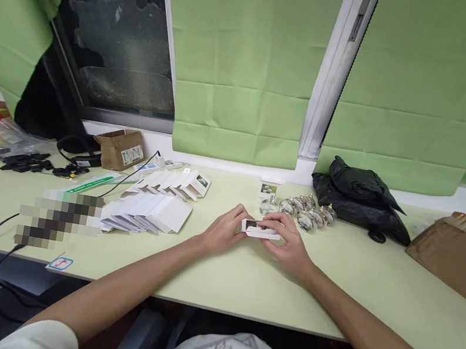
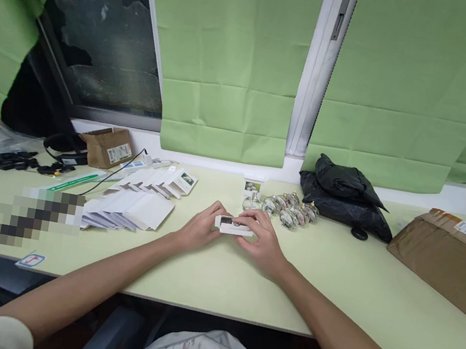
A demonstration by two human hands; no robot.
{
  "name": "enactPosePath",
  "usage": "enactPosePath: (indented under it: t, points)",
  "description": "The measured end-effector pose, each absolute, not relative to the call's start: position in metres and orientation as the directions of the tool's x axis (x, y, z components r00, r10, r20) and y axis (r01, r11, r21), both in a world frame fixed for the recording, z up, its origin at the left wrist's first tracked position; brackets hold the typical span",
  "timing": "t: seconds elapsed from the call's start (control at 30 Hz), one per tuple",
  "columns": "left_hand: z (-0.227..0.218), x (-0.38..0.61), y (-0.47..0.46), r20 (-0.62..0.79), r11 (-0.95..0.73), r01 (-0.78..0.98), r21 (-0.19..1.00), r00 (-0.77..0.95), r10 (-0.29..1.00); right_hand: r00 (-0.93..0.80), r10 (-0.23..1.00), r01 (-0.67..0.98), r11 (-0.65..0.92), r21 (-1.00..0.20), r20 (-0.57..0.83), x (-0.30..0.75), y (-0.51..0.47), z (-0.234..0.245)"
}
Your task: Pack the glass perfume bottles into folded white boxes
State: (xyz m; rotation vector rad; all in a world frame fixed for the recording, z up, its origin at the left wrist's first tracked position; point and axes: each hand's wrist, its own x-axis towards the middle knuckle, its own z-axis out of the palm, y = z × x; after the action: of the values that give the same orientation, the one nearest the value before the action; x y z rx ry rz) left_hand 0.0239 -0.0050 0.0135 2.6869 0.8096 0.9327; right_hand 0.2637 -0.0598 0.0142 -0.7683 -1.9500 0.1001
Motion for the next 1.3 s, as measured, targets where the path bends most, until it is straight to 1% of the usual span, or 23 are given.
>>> enactPosePath:
  t: [0.17, 0.37, 0.87, 1.3]
  points:
    - [0.0127, 0.0232, -0.0044, 0.505, -0.826, 0.456, 0.330, 0.654, 0.563, -0.308, 0.542, 0.478, 0.799, -0.366, 0.782, 0.2628, -0.0594, 0.0146]
    - [0.0120, 0.0232, -0.0037, 0.515, -0.830, 0.438, 0.345, 0.651, 0.557, -0.320, 0.526, 0.483, 0.806, -0.342, 0.788, 0.2616, -0.0597, 0.0154]
    - [0.0132, 0.0244, -0.0042, 0.534, -0.840, 0.419, 0.345, 0.648, 0.543, -0.333, 0.573, 0.490, 0.784, -0.382, 0.749, 0.2634, -0.0597, 0.0138]
    - [0.0135, 0.0254, -0.0045, 0.531, -0.832, 0.422, 0.359, 0.641, 0.554, -0.335, 0.565, 0.487, 0.789, -0.375, 0.754, 0.2635, -0.0608, 0.0148]
